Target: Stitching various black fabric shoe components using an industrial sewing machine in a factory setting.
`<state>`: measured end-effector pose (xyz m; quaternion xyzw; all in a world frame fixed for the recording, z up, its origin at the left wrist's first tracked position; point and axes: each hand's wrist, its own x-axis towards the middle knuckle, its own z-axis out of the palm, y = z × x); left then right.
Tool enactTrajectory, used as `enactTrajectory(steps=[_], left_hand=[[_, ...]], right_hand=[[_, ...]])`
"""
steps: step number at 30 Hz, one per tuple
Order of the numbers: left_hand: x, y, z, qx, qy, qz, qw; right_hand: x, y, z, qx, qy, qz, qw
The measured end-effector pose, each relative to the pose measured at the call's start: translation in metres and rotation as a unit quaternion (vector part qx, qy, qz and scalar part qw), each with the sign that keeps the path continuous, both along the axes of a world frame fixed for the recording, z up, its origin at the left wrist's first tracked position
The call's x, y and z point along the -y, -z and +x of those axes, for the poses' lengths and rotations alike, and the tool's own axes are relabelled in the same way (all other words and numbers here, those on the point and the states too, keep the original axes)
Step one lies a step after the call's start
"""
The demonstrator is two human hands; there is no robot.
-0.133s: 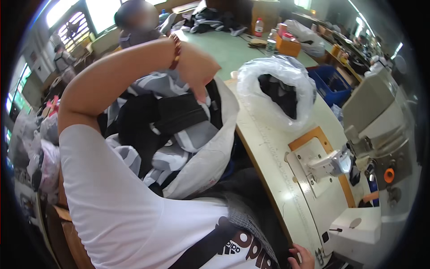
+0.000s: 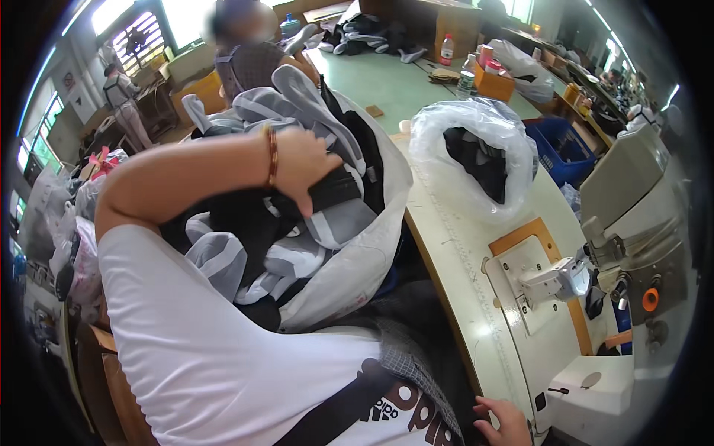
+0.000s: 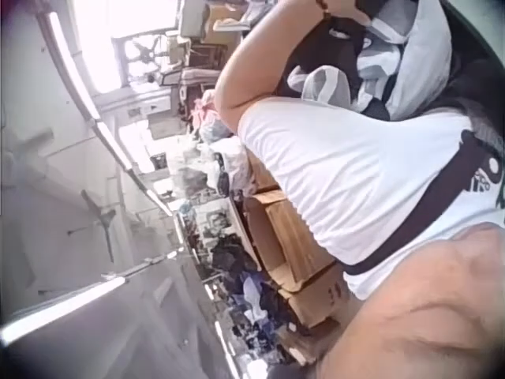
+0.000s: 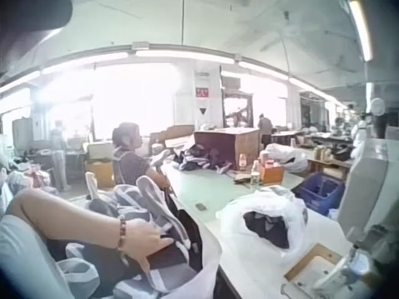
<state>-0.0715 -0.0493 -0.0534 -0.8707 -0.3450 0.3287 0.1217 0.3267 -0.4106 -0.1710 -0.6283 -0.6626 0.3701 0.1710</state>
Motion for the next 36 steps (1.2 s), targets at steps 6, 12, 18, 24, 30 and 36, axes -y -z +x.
enactTrajectory(steps=[6, 12, 18, 24, 30, 36], left_hand=[[0.023, 0.048, -0.021, 0.154, 0.01, 0.147, 0.977], [0.001, -0.051, -0.006, 0.165, -0.008, 0.259, 0.952], [0.03, -0.116, 0.082, 0.366, 0.083, 0.037, 0.926], [0.04, -0.053, 0.204, 0.215, 0.136, -0.353, 0.9], [0.047, 0.009, 0.332, 0.061, 0.042, -0.66, 0.748], [0.088, 0.054, 0.404, -0.009, 0.18, -0.669, 0.721]], right_hand=[[-0.044, 0.005, 0.005, 0.032, -0.105, 0.018, 0.994], [-0.065, 0.016, -0.004, 0.01, -0.155, 0.043, 0.987], [-0.07, 0.025, -0.017, -0.023, -0.062, 0.195, 0.979], [-0.085, 0.016, -0.022, -0.14, 0.101, 0.344, 0.923], [-0.026, 0.022, -0.016, 0.254, 0.084, 0.571, 0.776], [-0.004, -0.002, -0.03, 0.274, 0.062, 0.38, 0.881]])
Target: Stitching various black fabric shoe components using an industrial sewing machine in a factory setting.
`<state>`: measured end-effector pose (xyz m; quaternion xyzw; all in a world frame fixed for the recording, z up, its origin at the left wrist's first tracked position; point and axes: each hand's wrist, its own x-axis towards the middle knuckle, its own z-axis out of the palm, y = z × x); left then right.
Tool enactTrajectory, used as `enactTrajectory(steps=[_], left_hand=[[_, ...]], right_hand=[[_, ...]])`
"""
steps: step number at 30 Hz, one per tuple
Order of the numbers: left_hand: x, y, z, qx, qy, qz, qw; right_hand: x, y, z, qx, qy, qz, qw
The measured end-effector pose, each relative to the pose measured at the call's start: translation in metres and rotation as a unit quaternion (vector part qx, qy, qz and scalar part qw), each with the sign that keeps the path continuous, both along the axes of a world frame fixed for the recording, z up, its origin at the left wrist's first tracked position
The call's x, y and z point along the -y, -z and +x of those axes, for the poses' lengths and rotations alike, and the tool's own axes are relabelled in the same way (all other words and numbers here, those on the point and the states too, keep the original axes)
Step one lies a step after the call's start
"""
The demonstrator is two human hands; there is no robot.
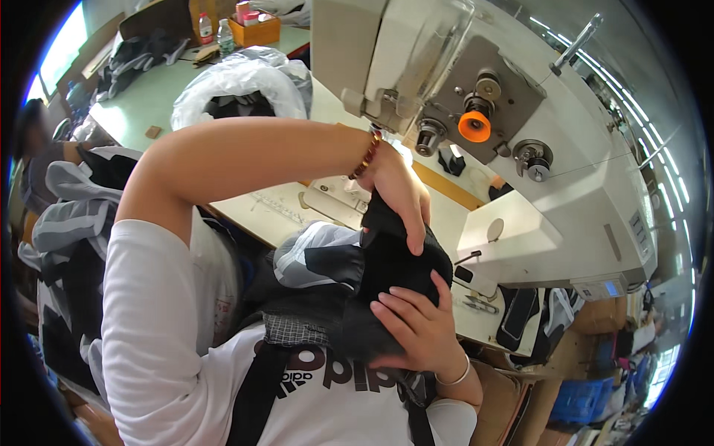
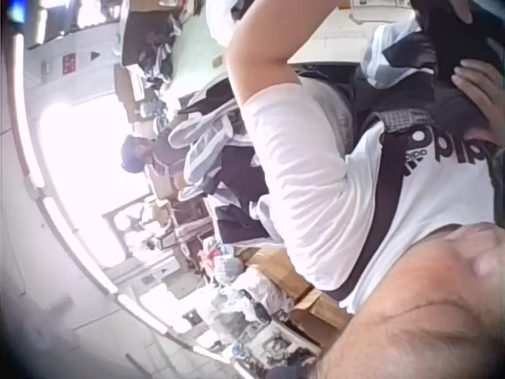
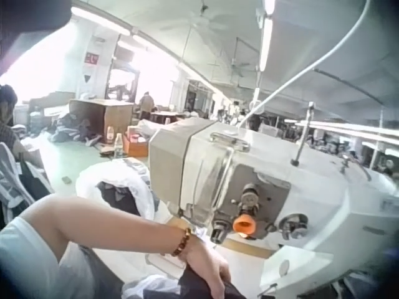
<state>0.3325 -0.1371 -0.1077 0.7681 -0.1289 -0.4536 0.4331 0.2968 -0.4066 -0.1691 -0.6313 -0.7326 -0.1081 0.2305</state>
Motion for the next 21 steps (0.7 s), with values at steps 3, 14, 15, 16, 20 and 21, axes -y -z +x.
enactTrajectory(steps=[3, 14, 15, 16, 20, 21], left_hand=[[0.028, 0.011, 0.013, 0.162, 0.029, 0.151, 0.975], [0.022, 0.022, -0.07, 0.317, -0.048, 0.26, 0.911], [0.017, 0.03, -0.077, 0.237, -0.078, 0.19, 0.949], [0.02, 0.039, -0.082, 0.108, -0.154, 0.147, 0.971], [0.034, 0.065, -0.082, 0.174, -0.263, 0.112, 0.942], [0.041, 0.062, -0.075, 0.175, -0.254, 0.116, 0.944]], right_hand=[[0.008, 0.02, 0.006, 0.054, 0.037, -0.062, 0.996], [0.06, 0.103, 0.007, -0.358, 0.41, 0.309, 0.779], [0.058, 0.089, 0.002, -0.341, 0.383, 0.253, 0.82], [0.056, 0.089, -0.005, -0.301, 0.349, 0.27, 0.845], [0.052, 0.053, -0.021, -0.27, 0.2, 0.163, 0.928], [0.046, 0.046, -0.017, -0.282, 0.137, 0.132, 0.94]])
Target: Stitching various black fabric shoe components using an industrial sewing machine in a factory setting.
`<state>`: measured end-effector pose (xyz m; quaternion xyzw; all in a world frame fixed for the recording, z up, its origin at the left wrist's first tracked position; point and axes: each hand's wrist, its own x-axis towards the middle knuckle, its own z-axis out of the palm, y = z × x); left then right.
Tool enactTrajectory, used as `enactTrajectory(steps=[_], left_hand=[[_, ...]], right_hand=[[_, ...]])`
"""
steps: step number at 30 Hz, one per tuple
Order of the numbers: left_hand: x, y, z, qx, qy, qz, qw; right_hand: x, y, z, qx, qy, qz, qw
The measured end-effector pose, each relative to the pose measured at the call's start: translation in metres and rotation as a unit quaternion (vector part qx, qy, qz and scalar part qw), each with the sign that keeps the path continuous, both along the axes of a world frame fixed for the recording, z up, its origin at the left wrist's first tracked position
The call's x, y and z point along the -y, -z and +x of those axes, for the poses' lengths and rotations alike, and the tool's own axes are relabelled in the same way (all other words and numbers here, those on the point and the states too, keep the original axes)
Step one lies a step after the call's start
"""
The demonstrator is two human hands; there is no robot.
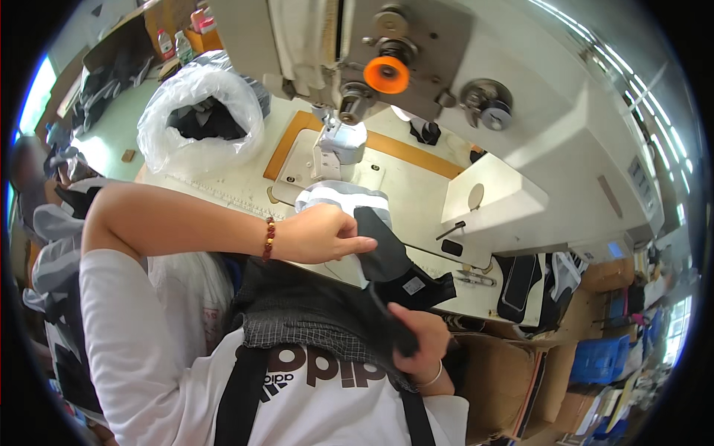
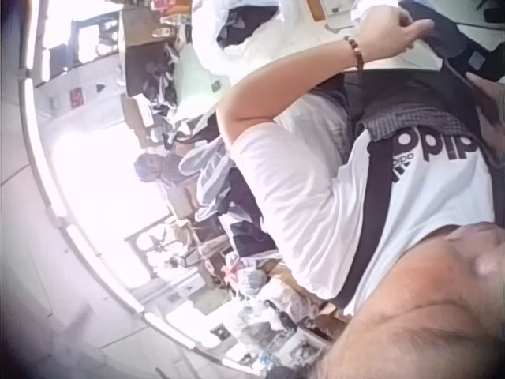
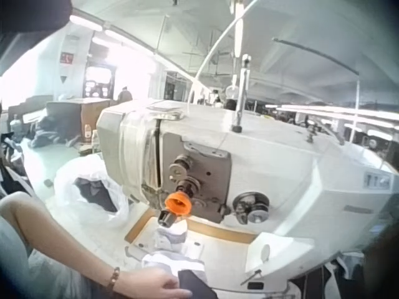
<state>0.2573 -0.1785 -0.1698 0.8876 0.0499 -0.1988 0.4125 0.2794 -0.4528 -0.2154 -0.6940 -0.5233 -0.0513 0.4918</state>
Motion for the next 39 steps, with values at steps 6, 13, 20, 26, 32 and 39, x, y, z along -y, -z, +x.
enactTrajectory(steps=[6, 13, 20, 26, 32, 39], left_hand=[[0.033, 0.049, 0.03, 0.002, -0.073, -0.089, 0.993], [0.016, 0.021, 0.049, 0.169, 0.049, -0.146, 0.974], [-0.026, 0.015, 0.047, 0.105, 0.145, -0.298, 0.938], [-0.031, -0.012, 0.067, 0.024, 0.208, -0.262, 0.942], [-0.022, -0.024, 0.074, 0.009, 0.246, -0.324, 0.913], [0.01, 0.001, 0.088, 0.06, 0.419, -0.412, 0.807]], right_hand=[[-0.033, 0.011, 0.004, 0.165, -0.126, -0.04, 0.977], [-0.06, -0.038, -0.003, 0.191, -0.156, -0.038, 0.968], [-0.049, -0.091, 0.032, 0.222, -0.022, -0.027, 0.975], [-0.067, -0.11, 0.055, 0.23, 0.106, -0.187, 0.949], [-0.086, -0.094, 0.059, 0.276, 0.114, -0.112, 0.948], [-0.08, -0.08, 0.03, 0.342, 0.131, 0.016, 0.93]])
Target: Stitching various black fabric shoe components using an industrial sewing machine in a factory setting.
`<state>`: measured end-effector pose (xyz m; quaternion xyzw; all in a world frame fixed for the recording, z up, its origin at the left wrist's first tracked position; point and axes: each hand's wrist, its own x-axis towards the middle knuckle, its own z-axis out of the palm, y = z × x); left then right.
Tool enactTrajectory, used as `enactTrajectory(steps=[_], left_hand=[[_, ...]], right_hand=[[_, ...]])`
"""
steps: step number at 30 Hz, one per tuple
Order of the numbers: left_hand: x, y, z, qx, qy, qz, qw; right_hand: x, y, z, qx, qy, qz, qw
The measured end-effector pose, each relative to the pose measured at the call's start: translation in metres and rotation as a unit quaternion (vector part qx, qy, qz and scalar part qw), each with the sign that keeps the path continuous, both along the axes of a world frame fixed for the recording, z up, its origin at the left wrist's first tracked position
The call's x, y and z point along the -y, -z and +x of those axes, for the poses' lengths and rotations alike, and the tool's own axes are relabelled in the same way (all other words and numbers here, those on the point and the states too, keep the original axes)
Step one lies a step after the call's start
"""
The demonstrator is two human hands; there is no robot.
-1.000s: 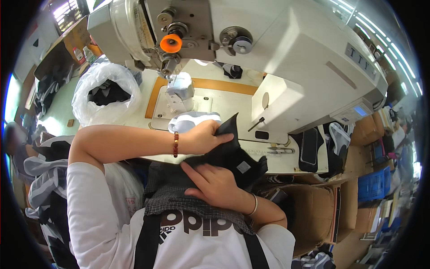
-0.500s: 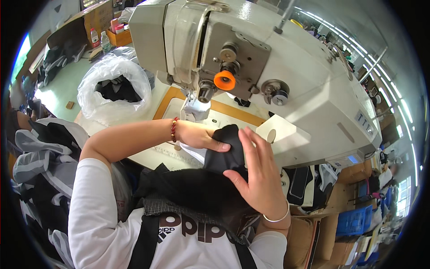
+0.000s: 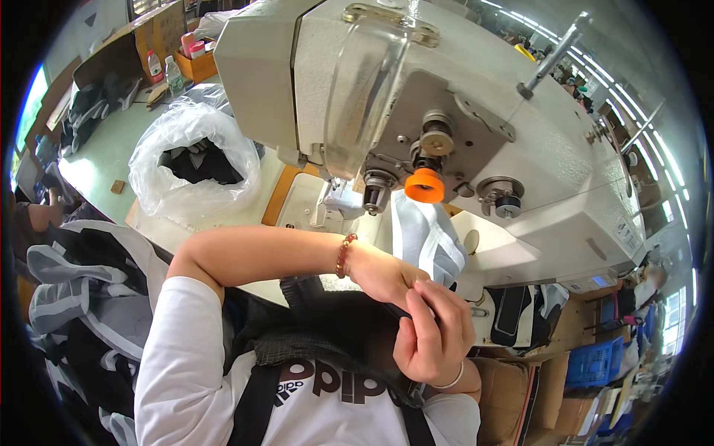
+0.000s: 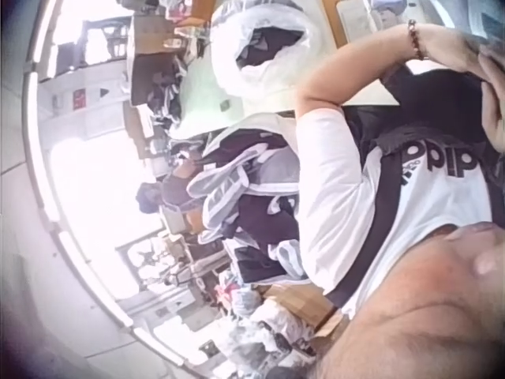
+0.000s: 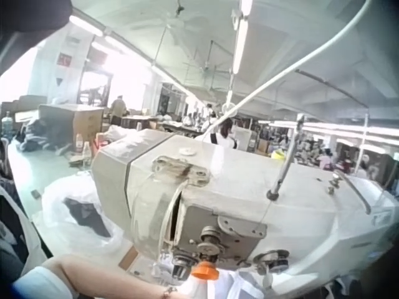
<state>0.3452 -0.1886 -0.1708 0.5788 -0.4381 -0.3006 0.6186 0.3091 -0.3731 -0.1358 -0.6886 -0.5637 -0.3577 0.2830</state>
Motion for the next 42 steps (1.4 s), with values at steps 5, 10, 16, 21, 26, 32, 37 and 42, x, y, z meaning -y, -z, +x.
enactTrajectory(steps=[5, 10, 16, 21, 26, 32, 37, 42], left_hand=[[-0.035, 0.02, -0.012, 0.013, -0.257, -0.013, 0.966], [-0.066, 0.005, -0.04, -0.172, -0.485, 0.134, 0.847], [-0.079, 0.023, -0.058, -0.195, -0.521, 0.104, 0.825], [-0.084, 0.031, -0.076, -0.176, -0.55, 0.178, 0.797], [-0.07, 0.026, -0.081, -0.242, -0.572, -0.059, 0.781], [-0.077, 0.03, -0.083, -0.212, -0.591, 0.015, 0.778], [-0.082, 0.021, -0.088, -0.196, -0.579, -0.004, 0.792], [-0.104, 0.025, -0.09, -0.115, -0.581, 0.118, 0.797]], right_hand=[[-0.038, 0.021, 0.036, -0.14, -0.046, 0.066, 0.987], [-0.074, 0.052, 0.07, -0.237, -0.081, 0.072, 0.966], [-0.098, 0.048, 0.073, -0.213, -0.107, 0.043, 0.97], [-0.104, 0.05, 0.09, -0.214, -0.09, -0.01, 0.973], [-0.109, 0.057, 0.093, -0.123, -0.034, -0.044, 0.991], [-0.121, 0.04, 0.082, -0.053, -0.03, -0.033, 0.998], [-0.125, 0.057, 0.087, -0.046, 0.003, -0.028, 0.999], [-0.127, 0.045, 0.078, -0.039, -0.016, -0.016, 0.999]])
